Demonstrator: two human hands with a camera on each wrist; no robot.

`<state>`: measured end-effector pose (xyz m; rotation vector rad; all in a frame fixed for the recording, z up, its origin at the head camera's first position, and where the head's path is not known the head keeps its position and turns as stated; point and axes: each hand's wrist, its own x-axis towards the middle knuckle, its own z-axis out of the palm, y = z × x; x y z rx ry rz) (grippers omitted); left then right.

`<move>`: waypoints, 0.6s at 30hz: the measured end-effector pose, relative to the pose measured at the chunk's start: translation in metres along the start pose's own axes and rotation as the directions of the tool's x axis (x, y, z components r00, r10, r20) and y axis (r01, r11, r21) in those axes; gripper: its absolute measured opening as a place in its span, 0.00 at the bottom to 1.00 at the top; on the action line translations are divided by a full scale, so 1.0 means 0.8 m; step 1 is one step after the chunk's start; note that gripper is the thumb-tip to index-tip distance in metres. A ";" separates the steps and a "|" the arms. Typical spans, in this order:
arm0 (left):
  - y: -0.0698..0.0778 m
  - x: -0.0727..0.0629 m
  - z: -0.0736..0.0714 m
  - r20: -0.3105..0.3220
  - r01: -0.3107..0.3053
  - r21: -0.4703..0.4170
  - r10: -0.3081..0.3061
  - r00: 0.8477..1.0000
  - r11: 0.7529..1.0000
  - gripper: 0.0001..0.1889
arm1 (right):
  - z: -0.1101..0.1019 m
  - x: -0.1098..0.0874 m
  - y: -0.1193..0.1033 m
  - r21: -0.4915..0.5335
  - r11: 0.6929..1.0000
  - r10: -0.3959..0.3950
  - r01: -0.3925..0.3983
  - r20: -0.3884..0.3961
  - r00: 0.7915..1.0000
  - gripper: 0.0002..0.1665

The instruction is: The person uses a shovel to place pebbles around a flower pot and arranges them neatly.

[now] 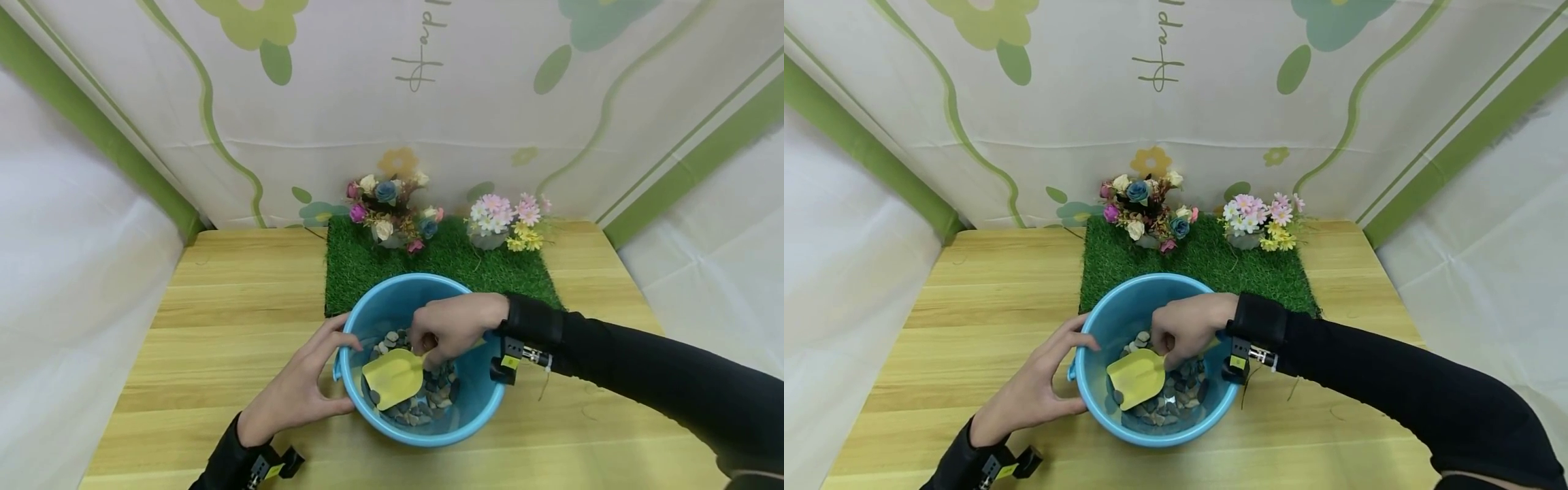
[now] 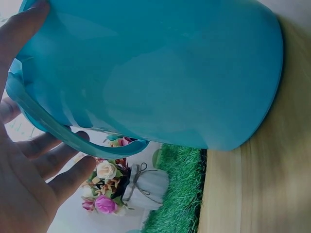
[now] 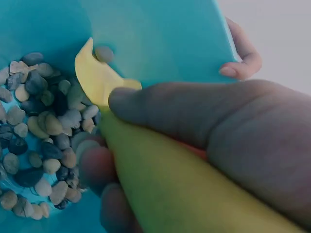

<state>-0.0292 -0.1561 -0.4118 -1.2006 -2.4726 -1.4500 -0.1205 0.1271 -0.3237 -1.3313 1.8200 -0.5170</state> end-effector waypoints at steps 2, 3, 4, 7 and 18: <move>0.000 0.000 0.000 0.000 0.000 0.004 0.000 1.000 1.000 0.32 | -0.003 -0.004 0.000 0.003 1.000 -0.031 0.031 0.003 1.000 0.26; 0.000 0.000 0.000 0.000 -0.001 0.006 0.001 1.000 1.000 0.31 | -0.005 -0.005 -0.001 0.006 0.999 -0.043 0.043 0.004 0.999 0.25; 0.000 0.000 0.000 0.000 -0.001 0.007 0.001 1.000 1.000 0.31 | -0.006 -0.007 -0.001 0.006 0.999 -0.054 0.054 0.006 0.999 0.24; -0.001 0.000 0.000 0.000 -0.002 0.009 0.002 1.000 1.000 0.31 | -0.011 -0.011 -0.002 0.012 0.996 -0.085 0.085 0.014 0.996 0.22; 0.000 -0.001 0.000 0.006 0.013 -0.004 -0.013 1.000 1.000 0.31 | -0.023 -0.029 0.006 0.124 0.977 -0.180 0.171 0.062 0.982 0.06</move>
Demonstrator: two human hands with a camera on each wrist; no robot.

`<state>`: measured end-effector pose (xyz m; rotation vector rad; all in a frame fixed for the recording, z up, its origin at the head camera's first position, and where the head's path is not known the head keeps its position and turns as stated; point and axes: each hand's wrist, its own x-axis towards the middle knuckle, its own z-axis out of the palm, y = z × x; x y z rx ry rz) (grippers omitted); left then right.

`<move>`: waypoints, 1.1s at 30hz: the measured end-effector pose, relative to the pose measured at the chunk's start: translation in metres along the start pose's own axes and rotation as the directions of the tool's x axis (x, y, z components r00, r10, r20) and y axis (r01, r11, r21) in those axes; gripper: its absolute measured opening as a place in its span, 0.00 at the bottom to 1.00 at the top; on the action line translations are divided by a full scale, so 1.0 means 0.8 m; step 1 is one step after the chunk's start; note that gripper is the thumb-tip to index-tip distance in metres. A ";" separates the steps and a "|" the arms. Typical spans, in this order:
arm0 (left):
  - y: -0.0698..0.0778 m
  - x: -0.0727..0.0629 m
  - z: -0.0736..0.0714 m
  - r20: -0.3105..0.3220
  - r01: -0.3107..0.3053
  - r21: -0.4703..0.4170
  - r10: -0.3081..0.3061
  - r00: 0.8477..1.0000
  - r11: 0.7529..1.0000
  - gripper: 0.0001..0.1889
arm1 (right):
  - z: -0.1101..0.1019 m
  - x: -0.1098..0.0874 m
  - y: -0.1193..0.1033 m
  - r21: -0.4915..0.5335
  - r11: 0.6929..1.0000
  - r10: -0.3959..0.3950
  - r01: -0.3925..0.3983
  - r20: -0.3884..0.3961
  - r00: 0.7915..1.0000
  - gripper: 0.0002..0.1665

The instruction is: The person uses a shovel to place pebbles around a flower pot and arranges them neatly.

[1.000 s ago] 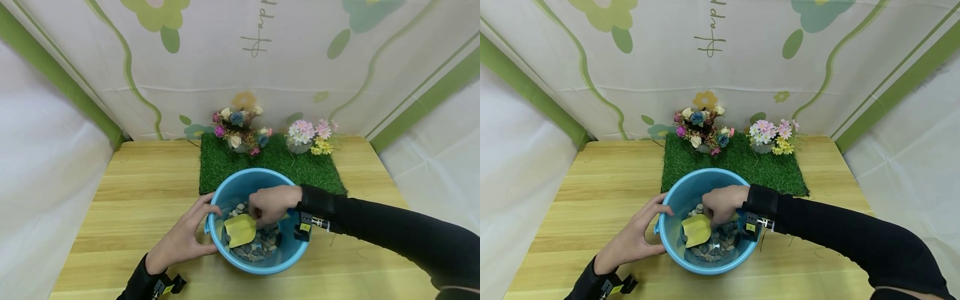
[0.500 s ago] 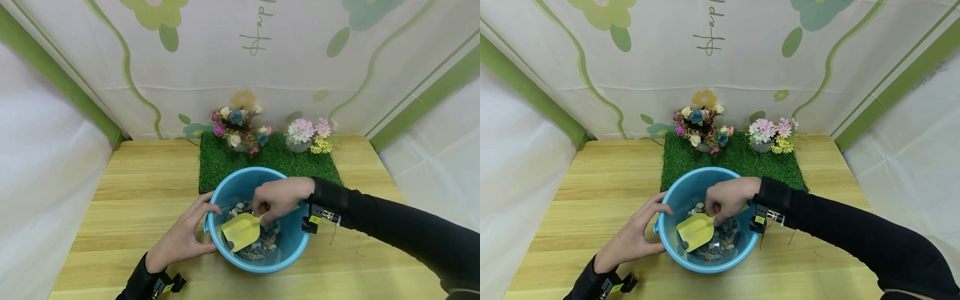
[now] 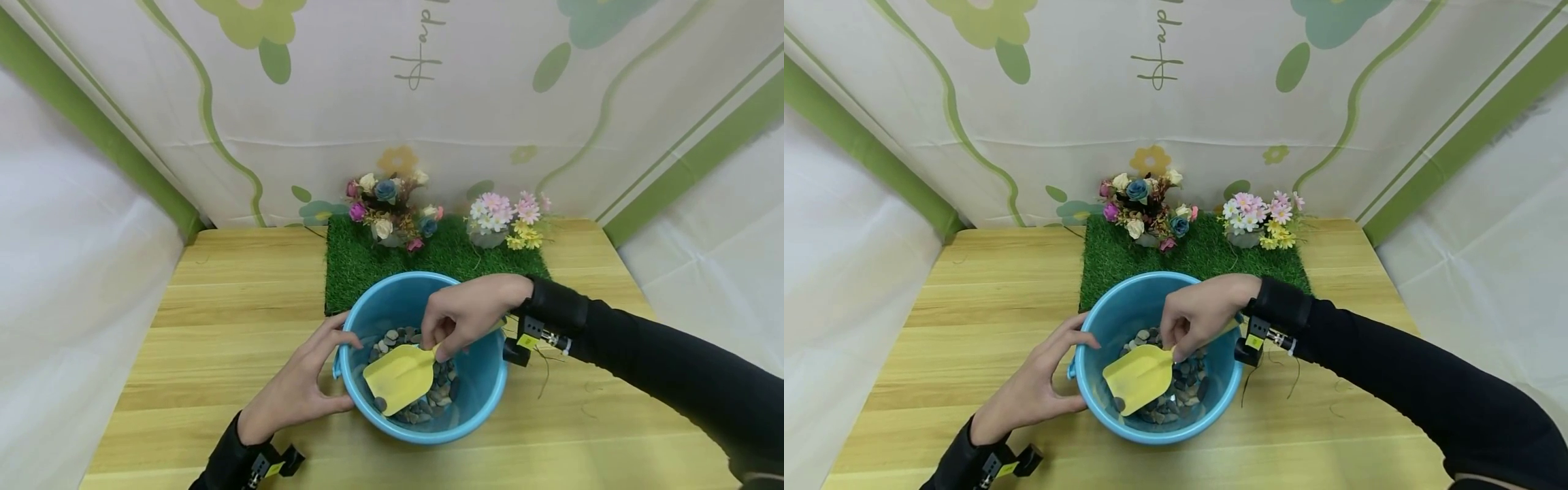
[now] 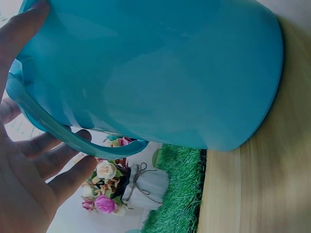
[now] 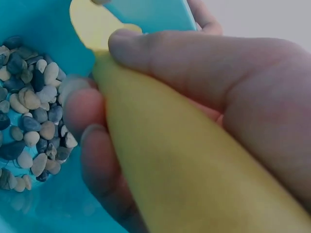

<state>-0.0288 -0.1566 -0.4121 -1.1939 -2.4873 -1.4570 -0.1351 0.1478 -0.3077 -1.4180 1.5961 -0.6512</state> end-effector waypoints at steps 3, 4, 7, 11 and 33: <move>0.000 0.001 0.000 0.002 0.001 0.000 -0.001 1.000 1.000 0.31 | -0.002 -0.005 0.002 0.048 0.999 0.019 -0.019 -0.001 1.000 0.09; 0.000 0.001 -0.001 0.002 0.002 0.000 -0.002 1.000 1.000 0.31 | -0.002 -0.007 0.003 0.063 0.998 0.027 -0.027 -0.002 1.000 0.09; 0.000 0.001 -0.001 0.002 0.002 0.002 -0.002 1.000 1.000 0.31 | -0.003 -0.009 0.002 0.086 0.995 0.047 -0.046 -0.007 0.999 0.10; 0.001 0.001 0.000 0.000 0.001 0.004 -0.001 1.000 1.000 0.31 | -0.002 -0.014 -0.001 0.111 0.992 0.062 -0.060 -0.015 0.998 0.09; 0.000 0.001 0.000 -0.011 -0.009 0.004 0.009 1.000 1.000 0.33 | -0.004 -0.057 -0.010 0.087 0.996 -0.016 0.030 -0.159 0.987 0.11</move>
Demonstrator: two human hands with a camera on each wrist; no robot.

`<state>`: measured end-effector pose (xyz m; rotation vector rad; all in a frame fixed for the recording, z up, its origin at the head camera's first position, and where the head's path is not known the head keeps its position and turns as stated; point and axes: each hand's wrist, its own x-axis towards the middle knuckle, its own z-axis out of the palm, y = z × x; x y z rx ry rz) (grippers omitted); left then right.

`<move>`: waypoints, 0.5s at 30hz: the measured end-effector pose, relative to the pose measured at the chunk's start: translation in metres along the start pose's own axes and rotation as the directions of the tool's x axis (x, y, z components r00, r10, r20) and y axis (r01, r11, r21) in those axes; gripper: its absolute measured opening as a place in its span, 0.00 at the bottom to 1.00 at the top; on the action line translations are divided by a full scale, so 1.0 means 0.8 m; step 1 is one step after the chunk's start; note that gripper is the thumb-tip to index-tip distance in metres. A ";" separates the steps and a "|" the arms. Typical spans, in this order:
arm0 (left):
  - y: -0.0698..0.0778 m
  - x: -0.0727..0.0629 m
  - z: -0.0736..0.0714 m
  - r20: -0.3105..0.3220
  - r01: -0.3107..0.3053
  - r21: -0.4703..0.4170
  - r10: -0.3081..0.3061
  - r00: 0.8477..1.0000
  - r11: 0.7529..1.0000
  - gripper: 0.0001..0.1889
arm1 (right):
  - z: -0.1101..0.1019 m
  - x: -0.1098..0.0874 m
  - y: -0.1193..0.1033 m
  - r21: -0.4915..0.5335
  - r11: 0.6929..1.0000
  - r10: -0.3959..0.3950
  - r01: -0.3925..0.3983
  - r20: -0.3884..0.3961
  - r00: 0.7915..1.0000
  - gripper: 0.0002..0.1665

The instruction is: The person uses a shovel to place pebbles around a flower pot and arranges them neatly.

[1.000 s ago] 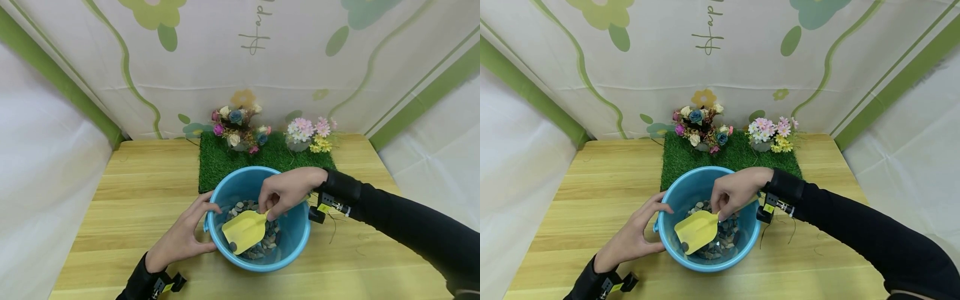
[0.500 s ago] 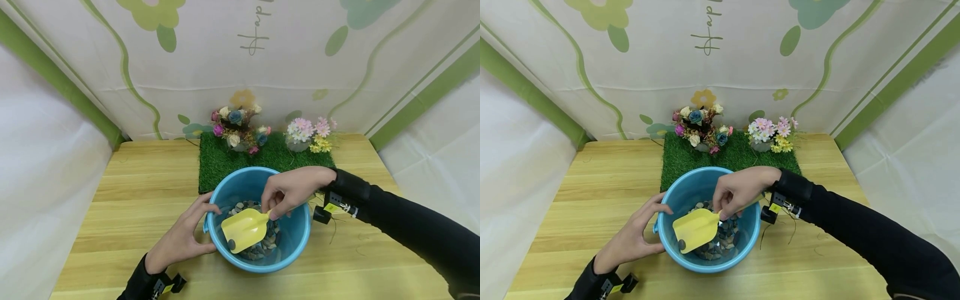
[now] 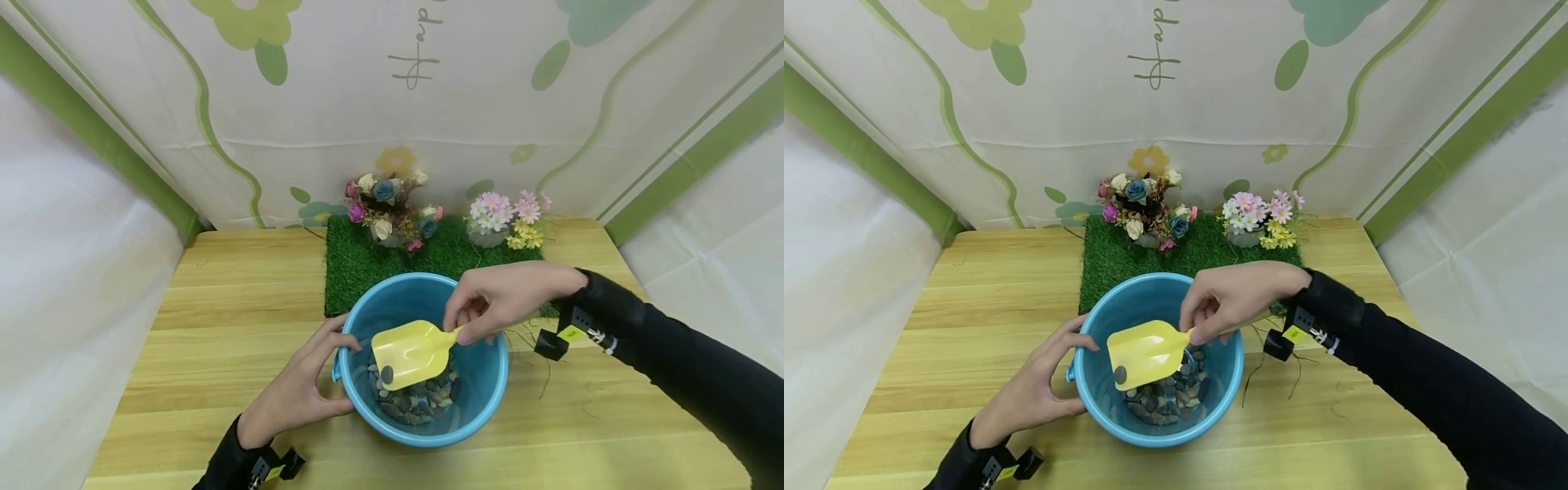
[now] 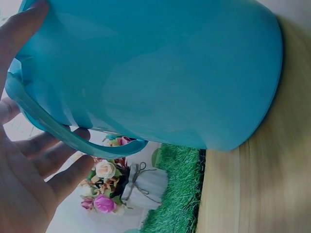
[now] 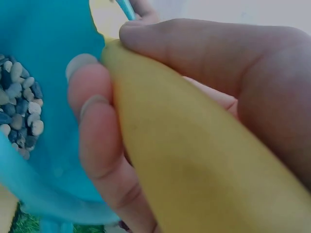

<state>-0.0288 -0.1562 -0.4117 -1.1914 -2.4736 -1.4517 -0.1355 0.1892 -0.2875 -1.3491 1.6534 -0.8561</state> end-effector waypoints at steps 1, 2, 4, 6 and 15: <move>0.000 0.000 0.000 0.000 0.001 0.000 -0.001 1.000 1.000 0.34 | -0.001 -0.004 -0.001 -0.002 1.000 -0.005 0.005 -0.014 1.000 0.11; 0.000 0.000 0.000 0.001 0.003 0.000 -0.003 1.000 1.000 0.34 | -0.002 -0.007 -0.002 -0.003 1.000 -0.005 0.005 -0.028 1.000 0.12; 0.000 -0.001 0.001 0.002 0.007 -0.002 -0.007 1.000 1.000 0.34 | -0.004 -0.014 -0.003 -0.005 1.000 -0.017 0.016 -0.050 0.999 0.11; -0.001 -0.001 0.001 0.002 0.007 -0.004 -0.007 1.000 1.000 0.34 | -0.006 -0.021 -0.005 0.000 1.000 -0.012 0.013 -0.073 0.997 0.11; -0.003 0.000 0.002 -0.006 -0.003 -0.021 0.003 1.000 1.000 0.34 | -0.020 -0.066 -0.009 -0.003 0.998 0.063 -0.065 -0.193 0.979 0.14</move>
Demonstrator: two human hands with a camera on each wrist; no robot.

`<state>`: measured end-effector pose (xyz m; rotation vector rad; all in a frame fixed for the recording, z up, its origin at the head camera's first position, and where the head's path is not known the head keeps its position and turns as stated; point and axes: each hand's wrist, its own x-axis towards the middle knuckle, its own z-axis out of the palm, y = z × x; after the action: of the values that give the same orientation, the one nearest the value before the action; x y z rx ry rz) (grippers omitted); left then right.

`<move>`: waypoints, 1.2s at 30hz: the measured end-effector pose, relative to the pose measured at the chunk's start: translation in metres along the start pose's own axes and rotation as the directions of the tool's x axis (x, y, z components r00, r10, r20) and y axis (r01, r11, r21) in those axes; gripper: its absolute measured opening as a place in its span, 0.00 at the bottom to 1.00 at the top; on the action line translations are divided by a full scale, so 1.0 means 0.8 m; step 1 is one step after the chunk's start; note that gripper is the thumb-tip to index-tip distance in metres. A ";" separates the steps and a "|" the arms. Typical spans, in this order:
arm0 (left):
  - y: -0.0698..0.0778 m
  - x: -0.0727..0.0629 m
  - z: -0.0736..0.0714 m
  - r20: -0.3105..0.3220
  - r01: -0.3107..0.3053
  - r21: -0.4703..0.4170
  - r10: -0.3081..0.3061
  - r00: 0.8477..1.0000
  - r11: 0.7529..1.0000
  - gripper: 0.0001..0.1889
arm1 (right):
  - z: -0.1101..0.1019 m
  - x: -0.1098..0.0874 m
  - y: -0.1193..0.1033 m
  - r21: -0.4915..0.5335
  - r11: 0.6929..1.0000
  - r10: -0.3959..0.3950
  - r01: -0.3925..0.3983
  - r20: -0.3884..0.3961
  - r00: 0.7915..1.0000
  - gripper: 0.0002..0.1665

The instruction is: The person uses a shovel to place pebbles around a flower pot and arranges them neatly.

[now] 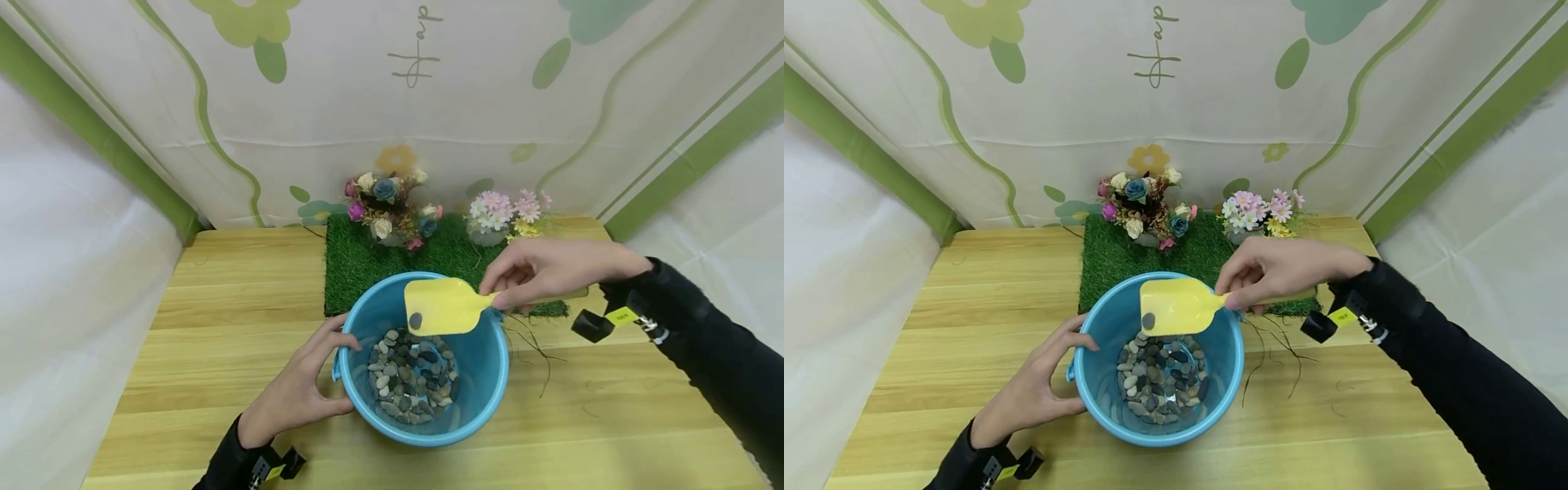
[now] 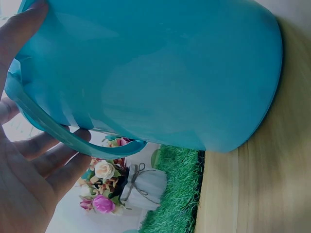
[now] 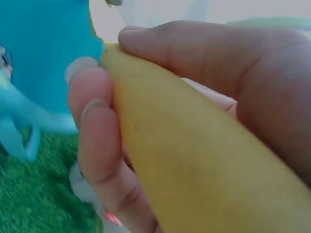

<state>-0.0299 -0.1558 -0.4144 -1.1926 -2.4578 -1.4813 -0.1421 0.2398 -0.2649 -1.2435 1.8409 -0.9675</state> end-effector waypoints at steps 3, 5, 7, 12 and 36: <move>-0.001 0.000 0.000 0.001 -0.002 -0.003 0.002 1.000 1.000 0.33 | -0.009 -0.017 0.003 -0.030 0.999 0.039 -0.040 -0.052 0.998 0.14; -0.001 0.000 0.000 0.001 -0.004 -0.004 0.004 1.000 1.000 0.32 | -0.014 -0.029 0.006 -0.058 0.996 0.063 -0.069 -0.092 0.994 0.15; -0.001 0.000 0.000 0.001 -0.001 -0.005 0.001 1.000 1.000 0.33 | -0.017 -0.040 0.011 -0.072 0.992 0.090 -0.100 -0.131 0.987 0.15; -0.001 0.000 0.000 0.004 0.004 -0.002 -0.004 1.000 1.000 0.35 | -0.020 -0.066 0.027 -0.078 0.987 0.125 -0.143 -0.199 0.972 0.16; -0.001 0.000 0.001 0.007 0.010 0.010 -0.010 1.000 1.000 0.33 | 0.014 -0.165 0.141 0.112 0.934 0.355 -0.340 -0.403 0.843 0.15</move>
<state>-0.0298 -0.1553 -0.4156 -1.1876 -2.4757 -1.4687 -0.1417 0.3915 -0.3499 -0.6665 2.2671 -1.1108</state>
